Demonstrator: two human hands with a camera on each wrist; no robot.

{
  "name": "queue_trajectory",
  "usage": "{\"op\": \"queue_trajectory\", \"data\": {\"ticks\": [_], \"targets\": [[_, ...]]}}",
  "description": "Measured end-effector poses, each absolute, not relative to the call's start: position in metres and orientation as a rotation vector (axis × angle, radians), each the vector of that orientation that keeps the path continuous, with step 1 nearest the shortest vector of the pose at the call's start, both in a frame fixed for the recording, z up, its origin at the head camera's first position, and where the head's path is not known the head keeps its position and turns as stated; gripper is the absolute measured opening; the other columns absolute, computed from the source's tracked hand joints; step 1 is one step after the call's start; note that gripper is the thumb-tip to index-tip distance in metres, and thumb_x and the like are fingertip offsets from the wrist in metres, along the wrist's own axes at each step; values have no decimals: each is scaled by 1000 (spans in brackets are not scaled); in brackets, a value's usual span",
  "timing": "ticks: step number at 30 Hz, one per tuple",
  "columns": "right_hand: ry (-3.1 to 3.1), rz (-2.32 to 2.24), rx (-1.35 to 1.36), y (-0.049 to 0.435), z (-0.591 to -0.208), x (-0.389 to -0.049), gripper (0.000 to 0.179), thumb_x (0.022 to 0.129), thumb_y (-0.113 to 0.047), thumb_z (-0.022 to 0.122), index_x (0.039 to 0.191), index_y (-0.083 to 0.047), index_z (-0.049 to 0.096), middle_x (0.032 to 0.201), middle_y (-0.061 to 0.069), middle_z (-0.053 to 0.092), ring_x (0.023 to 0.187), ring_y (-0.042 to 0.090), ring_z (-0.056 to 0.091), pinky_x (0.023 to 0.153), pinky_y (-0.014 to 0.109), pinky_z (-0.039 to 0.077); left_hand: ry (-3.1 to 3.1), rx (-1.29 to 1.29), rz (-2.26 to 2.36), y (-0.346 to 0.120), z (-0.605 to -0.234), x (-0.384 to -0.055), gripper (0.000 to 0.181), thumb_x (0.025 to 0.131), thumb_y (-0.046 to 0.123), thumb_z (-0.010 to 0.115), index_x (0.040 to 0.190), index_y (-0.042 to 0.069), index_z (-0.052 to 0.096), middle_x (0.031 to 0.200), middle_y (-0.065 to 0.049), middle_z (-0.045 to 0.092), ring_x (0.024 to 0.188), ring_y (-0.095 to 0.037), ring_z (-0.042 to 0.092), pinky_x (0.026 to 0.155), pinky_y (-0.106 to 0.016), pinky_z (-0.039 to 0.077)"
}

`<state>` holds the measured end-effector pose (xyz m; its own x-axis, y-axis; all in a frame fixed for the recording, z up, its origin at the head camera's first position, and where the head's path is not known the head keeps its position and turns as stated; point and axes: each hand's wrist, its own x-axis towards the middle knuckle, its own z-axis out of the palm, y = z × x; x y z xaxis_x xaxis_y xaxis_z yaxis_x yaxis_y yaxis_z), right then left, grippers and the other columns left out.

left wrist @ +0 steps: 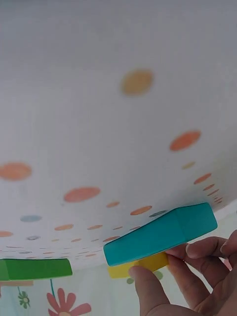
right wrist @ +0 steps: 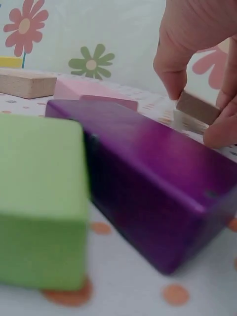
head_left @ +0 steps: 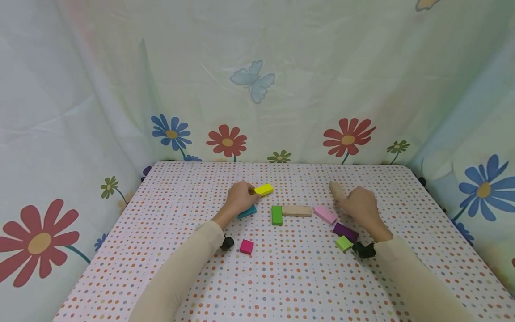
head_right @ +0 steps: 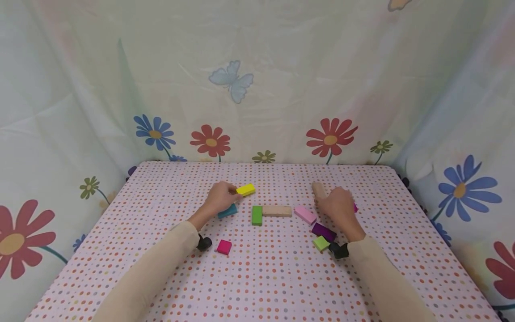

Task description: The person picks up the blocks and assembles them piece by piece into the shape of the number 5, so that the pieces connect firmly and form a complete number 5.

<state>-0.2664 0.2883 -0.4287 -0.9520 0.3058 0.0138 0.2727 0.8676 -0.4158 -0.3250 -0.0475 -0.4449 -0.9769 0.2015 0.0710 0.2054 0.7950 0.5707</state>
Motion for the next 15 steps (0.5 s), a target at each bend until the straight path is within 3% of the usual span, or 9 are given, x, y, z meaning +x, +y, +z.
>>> {"op": "queue_trajectory", "data": {"ticks": [3,6,10,15], "targets": [[-2936,690,-392,291,-428,-263,38,85,-29,69,87,9,71,68,17,68,57,21,57,46,26,42,-2957,-352,-981,-49,-445,-323,40,89,31,71,120,6,70,110,-7,73,99,-20,64,87,-35,52],[-2911,710,-364,290,-425,-260,40,87,-25,66,104,11,70,88,26,70,65,24,62,47,27,45,-2945,-395,-1032,-47,-443,-320,40,90,30,70,122,5,69,112,-7,73,105,-22,64,90,-37,52],[-2874,708,-290,282,-418,-254,41,88,-26,67,107,10,69,98,29,70,68,25,63,49,25,44,-2914,-481,-1114,-43,-438,-314,38,92,27,69,123,5,68,117,-7,72,118,-24,62,95,-40,51],[-2871,781,-170,268,-411,-239,45,87,-32,70,105,9,70,93,25,73,65,19,61,51,24,43,-2891,-594,-1131,-37,-429,-305,36,92,27,68,121,6,69,114,-7,73,118,-24,62,95,-39,51]]}}
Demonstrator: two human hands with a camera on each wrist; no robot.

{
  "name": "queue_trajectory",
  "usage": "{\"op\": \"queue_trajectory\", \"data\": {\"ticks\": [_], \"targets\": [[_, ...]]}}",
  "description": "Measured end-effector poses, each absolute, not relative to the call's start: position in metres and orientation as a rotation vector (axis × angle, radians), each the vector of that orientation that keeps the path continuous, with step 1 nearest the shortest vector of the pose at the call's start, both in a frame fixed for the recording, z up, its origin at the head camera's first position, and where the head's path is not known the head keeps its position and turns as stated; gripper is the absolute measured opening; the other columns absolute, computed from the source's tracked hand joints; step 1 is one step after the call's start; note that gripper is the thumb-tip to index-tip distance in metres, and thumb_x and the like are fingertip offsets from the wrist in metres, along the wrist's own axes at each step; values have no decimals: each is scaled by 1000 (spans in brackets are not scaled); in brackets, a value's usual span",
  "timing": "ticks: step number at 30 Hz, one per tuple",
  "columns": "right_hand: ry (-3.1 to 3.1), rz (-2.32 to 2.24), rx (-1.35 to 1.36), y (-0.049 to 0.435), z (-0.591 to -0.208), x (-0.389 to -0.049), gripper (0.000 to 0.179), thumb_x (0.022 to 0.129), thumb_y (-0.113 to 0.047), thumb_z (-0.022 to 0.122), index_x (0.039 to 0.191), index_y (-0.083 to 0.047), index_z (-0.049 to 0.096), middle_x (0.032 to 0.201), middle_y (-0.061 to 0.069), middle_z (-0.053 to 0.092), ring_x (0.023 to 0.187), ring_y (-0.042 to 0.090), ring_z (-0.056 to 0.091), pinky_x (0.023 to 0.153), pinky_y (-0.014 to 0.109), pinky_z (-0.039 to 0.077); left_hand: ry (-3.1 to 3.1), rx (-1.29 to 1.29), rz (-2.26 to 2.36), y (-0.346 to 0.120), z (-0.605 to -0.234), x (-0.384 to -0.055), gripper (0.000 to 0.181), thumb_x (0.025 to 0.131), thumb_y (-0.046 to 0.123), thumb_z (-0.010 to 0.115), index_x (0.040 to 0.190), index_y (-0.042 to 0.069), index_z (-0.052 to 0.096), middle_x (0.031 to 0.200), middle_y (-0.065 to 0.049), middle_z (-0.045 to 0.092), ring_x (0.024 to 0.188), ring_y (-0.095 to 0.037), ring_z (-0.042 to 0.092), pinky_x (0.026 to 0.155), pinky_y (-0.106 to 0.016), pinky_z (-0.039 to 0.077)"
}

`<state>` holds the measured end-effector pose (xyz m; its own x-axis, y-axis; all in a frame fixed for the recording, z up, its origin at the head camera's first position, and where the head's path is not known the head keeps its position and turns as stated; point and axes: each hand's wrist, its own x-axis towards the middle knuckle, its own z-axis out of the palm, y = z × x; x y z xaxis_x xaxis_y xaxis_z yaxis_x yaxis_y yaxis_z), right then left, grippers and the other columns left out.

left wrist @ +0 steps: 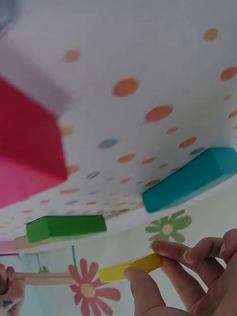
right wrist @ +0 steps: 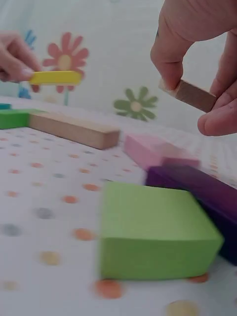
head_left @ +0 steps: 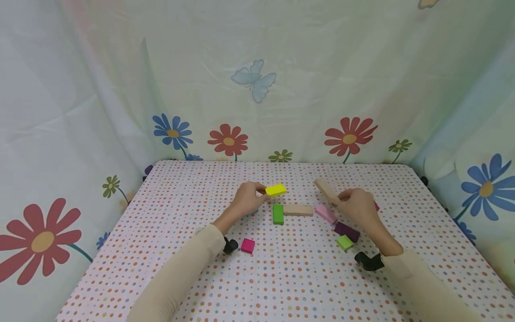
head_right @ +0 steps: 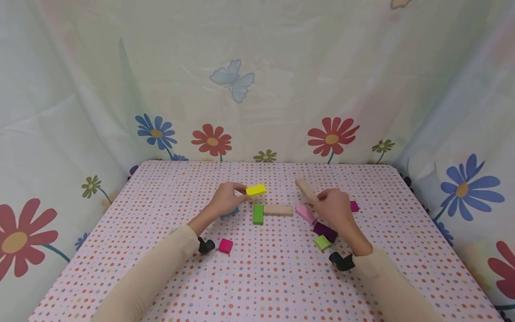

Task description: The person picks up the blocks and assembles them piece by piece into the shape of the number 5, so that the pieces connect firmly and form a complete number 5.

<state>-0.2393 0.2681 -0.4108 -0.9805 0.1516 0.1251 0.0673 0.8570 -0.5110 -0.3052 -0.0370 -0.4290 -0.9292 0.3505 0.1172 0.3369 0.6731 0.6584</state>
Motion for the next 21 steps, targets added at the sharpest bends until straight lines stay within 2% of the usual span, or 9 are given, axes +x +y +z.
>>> {"op": "queue_trajectory", "data": {"ticks": [6,9,12,17,21], "targets": [[-2871,887,-52,257,-405,-222,36,84,-28,75,100,4,72,89,20,75,69,19,68,54,27,50,2798,654,1112,-34,-418,-288,37,93,29,67,124,9,68,113,-3,73,116,-22,61,94,-37,49],[-2878,793,-7,253,-404,-216,44,81,-39,78,97,2,74,87,17,76,74,22,69,56,27,49,2779,681,1109,-35,-414,-279,35,92,29,68,122,10,68,113,-2,73,116,-21,61,93,-36,50],[-2886,768,17,249,-406,-210,47,78,-42,80,97,0,75,86,15,76,73,21,70,55,27,49,2763,693,1091,-38,-413,-270,35,91,30,69,121,13,69,113,1,73,109,-19,62,82,-31,49],[-2909,856,53,244,-410,-201,31,80,-27,80,97,-1,75,84,12,76,71,16,69,55,26,49,2734,691,1047,-42,-414,-257,37,89,32,71,122,15,69,112,3,73,93,-23,60,63,-25,39],[-2915,854,91,241,-415,-194,31,80,-25,80,99,0,75,85,12,76,73,17,70,58,28,52,2726,682,1015,-46,-416,-248,40,88,32,73,124,15,69,110,3,73,98,-22,60,63,-22,37]]}}
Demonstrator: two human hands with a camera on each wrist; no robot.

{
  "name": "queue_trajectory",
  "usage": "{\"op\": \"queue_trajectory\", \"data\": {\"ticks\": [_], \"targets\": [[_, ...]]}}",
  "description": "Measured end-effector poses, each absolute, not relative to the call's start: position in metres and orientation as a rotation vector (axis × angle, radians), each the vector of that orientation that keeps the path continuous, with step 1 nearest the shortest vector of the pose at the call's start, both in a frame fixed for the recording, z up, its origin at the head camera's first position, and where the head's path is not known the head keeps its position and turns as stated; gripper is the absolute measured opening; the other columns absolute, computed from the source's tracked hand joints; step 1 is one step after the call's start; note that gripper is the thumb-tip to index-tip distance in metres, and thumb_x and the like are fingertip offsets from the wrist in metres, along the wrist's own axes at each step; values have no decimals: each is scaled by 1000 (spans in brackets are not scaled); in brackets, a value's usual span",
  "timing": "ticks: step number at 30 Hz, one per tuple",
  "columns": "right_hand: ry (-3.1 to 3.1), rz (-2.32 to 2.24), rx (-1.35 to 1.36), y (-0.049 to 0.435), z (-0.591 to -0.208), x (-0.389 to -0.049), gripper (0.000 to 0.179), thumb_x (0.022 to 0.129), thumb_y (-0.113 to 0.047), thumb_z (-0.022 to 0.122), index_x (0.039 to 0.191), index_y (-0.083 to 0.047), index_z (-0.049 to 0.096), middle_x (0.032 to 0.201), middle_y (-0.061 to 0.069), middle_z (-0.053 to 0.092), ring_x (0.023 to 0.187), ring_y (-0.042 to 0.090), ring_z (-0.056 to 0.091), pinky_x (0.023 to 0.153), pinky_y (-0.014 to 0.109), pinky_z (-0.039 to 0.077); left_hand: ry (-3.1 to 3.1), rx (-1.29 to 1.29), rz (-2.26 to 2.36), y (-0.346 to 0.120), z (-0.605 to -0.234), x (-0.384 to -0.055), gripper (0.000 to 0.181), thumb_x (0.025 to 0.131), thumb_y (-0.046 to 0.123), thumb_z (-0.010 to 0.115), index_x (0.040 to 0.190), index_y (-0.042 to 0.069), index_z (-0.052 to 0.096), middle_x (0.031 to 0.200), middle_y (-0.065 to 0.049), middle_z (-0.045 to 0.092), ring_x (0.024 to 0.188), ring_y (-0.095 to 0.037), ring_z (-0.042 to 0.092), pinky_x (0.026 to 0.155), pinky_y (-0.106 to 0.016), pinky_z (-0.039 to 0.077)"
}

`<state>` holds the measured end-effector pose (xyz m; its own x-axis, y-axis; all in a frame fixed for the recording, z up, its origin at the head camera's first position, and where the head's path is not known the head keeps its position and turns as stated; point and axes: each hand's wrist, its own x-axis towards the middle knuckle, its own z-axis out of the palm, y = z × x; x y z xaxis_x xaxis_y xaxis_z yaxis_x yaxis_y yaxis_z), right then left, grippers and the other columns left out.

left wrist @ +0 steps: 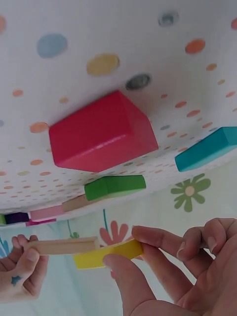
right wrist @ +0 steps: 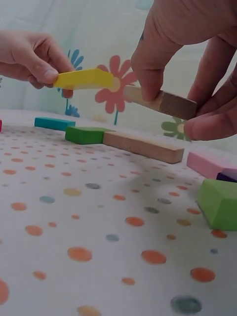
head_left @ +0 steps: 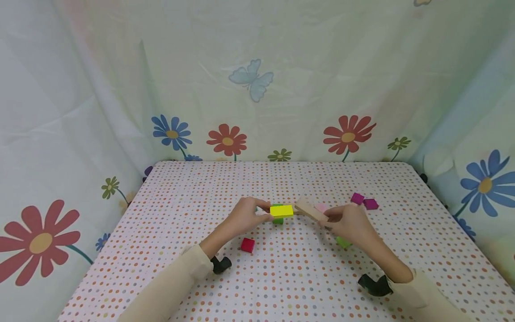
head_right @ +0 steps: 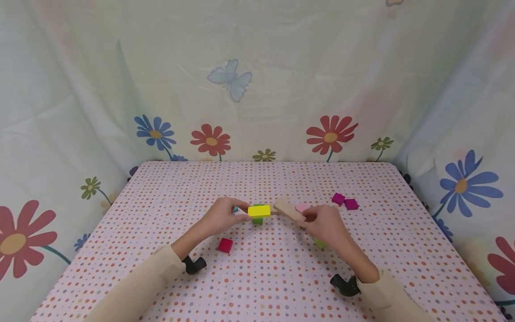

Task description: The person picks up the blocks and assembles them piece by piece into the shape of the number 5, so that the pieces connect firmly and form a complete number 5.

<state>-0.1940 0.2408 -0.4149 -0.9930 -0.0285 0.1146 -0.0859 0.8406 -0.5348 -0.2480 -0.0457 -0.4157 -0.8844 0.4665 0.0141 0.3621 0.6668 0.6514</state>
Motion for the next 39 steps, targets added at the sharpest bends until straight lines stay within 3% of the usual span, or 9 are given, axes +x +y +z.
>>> {"op": "queue_trajectory", "data": {"ticks": [9,15,21,28,32,36,39], "targets": [[-2985,803,105,235,-421,-182,34,79,-28,80,101,-2,76,83,5,73,68,10,59,53,24,46,2650,678,971,-54,-422,-236,35,87,27,74,120,16,71,106,3,74,107,-19,59,65,-21,41],[-3030,795,132,231,-425,-177,34,76,-30,83,97,-4,77,81,1,72,70,9,59,60,24,48,2620,645,931,-56,-430,-237,33,84,28,78,114,18,74,105,5,74,96,-14,58,65,-21,43],[-3066,782,173,229,-431,-175,34,77,-29,83,99,-4,76,80,-1,71,70,7,60,58,22,49,2591,662,898,-57,-437,-237,33,83,28,79,114,17,75,110,4,75,95,-7,60,71,-20,48],[-3065,725,170,227,-435,-171,38,76,-28,83,102,-1,76,81,0,72,72,7,60,61,24,50,2672,791,808,-59,-441,-238,32,81,26,80,111,14,76,104,2,75,75,-6,52,57,-17,38],[-3054,677,194,225,-439,-170,30,76,-26,83,95,-4,77,79,0,66,71,8,55,60,22,46,2689,818,782,-59,-442,-238,31,80,25,81,109,14,77,102,2,75,72,-6,52,56,-17,40],[-3056,630,223,225,-440,-170,23,76,-25,83,88,-6,77,77,0,62,69,9,51,59,23,43,2683,782,768,-60,-437,-237,36,80,28,81,112,13,75,106,0,76,87,-9,64,67,-19,49],[-3088,620,214,224,-438,-171,25,76,-27,83,89,-7,76,76,0,64,69,9,53,60,24,45,2683,772,773,-61,-435,-236,40,81,30,80,115,11,74,107,-1,75,95,-12,66,73,-21,51]]}}
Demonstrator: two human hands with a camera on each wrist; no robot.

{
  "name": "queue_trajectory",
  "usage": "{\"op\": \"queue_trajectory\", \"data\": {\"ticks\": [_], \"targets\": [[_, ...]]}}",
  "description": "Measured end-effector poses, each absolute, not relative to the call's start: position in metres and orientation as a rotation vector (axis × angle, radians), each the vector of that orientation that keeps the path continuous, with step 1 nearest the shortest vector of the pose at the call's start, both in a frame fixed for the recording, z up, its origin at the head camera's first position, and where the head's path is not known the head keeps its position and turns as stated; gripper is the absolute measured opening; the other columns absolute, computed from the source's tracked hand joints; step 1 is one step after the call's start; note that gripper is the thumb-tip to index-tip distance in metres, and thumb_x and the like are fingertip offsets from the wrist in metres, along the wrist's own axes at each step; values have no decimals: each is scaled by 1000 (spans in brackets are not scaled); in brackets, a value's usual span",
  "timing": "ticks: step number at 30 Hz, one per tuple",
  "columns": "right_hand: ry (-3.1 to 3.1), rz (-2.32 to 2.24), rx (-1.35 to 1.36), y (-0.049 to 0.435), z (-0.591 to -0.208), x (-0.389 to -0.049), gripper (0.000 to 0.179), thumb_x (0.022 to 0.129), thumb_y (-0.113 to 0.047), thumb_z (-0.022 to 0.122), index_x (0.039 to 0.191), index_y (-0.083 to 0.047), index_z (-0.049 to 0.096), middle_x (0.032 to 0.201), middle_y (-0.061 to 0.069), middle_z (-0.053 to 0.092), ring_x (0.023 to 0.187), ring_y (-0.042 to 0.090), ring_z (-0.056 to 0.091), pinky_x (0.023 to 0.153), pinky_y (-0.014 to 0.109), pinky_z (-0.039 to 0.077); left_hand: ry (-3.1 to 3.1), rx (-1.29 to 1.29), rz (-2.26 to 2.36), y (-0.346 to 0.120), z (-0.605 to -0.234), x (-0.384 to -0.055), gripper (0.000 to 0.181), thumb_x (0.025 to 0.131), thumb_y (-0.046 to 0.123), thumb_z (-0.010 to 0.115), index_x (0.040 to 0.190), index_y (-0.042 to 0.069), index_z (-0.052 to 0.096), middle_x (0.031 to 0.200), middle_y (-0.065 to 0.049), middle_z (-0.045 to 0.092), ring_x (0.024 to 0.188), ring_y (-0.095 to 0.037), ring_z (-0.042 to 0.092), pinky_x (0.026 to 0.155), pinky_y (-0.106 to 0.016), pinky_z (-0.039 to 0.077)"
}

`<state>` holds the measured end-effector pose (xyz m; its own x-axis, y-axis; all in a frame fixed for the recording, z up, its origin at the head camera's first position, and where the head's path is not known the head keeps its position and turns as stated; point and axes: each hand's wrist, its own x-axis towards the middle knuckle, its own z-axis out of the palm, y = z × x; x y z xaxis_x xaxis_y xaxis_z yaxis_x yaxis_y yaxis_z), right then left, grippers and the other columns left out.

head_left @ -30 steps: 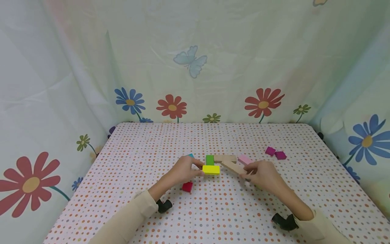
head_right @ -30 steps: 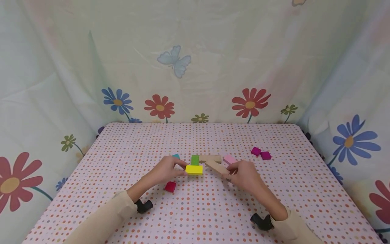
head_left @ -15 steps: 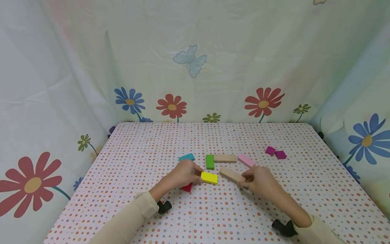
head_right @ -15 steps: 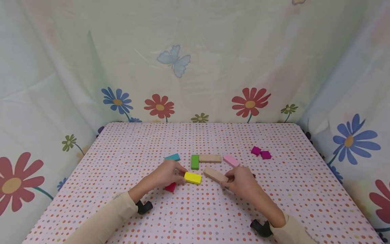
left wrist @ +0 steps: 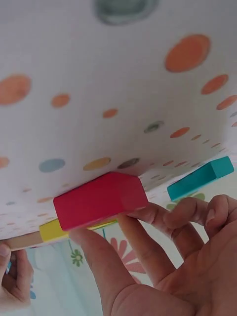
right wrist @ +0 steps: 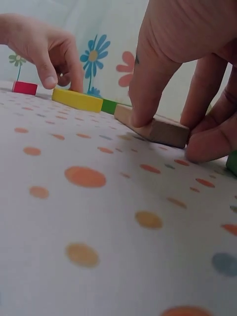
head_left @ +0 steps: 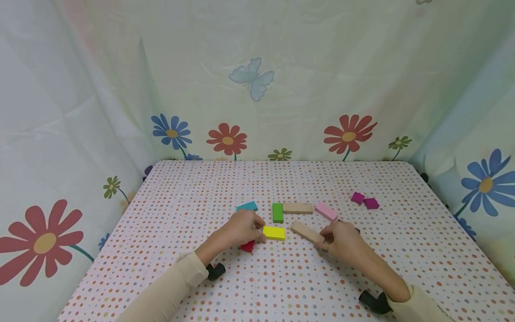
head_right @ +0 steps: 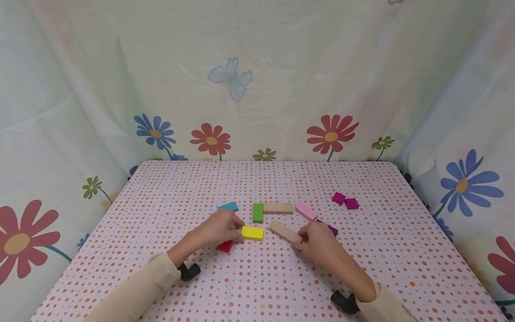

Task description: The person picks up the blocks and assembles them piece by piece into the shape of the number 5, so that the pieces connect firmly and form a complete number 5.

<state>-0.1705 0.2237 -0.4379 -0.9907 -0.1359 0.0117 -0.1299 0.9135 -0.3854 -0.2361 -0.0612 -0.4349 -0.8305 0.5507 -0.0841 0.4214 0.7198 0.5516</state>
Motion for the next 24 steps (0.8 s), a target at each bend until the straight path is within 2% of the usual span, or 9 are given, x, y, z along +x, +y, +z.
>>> {"op": "queue_trajectory", "data": {"ticks": [6,10,11,17,22,24], "targets": [[2994,-709,-111,224,-432,-172,41,77,-31,83,105,-3,74,89,5,72,77,12,63,63,28,53,2724,817,744,-59,-437,-236,36,83,32,77,114,14,74,104,2,76,82,-8,60,68,-21,42],[2986,-749,-94,223,-431,-172,39,78,-29,82,107,-4,74,86,4,73,75,12,63,61,26,51,2742,838,705,-56,-438,-236,35,81,30,79,113,16,75,104,4,75,80,-8,56,66,-21,38],[2986,-749,-102,222,-432,-172,37,78,-29,82,106,-5,74,84,3,72,74,11,62,60,25,50,2742,843,700,-55,-438,-236,35,81,30,80,112,16,75,104,4,74,79,-9,56,64,-21,38],[2969,-710,-133,220,-432,-173,31,79,-25,81,103,-7,75,82,-1,70,72,8,60,58,22,49,2752,845,679,-53,-438,-230,35,80,31,80,111,16,75,101,4,74,91,-9,61,75,-24,43],[2971,-674,-177,222,-431,-173,28,81,-23,80,105,-9,75,81,-3,69,74,8,59,62,25,49,2779,868,631,-48,-440,-223,41,80,38,80,112,14,74,88,6,72,81,-6,57,74,-25,46],[2969,-682,-195,223,-431,-173,27,82,-22,79,106,-10,75,81,-3,68,74,8,58,62,24,49,2808,885,584,-45,-441,-220,45,80,41,79,116,14,72,81,9,68,76,-5,54,78,-28,47]]}}
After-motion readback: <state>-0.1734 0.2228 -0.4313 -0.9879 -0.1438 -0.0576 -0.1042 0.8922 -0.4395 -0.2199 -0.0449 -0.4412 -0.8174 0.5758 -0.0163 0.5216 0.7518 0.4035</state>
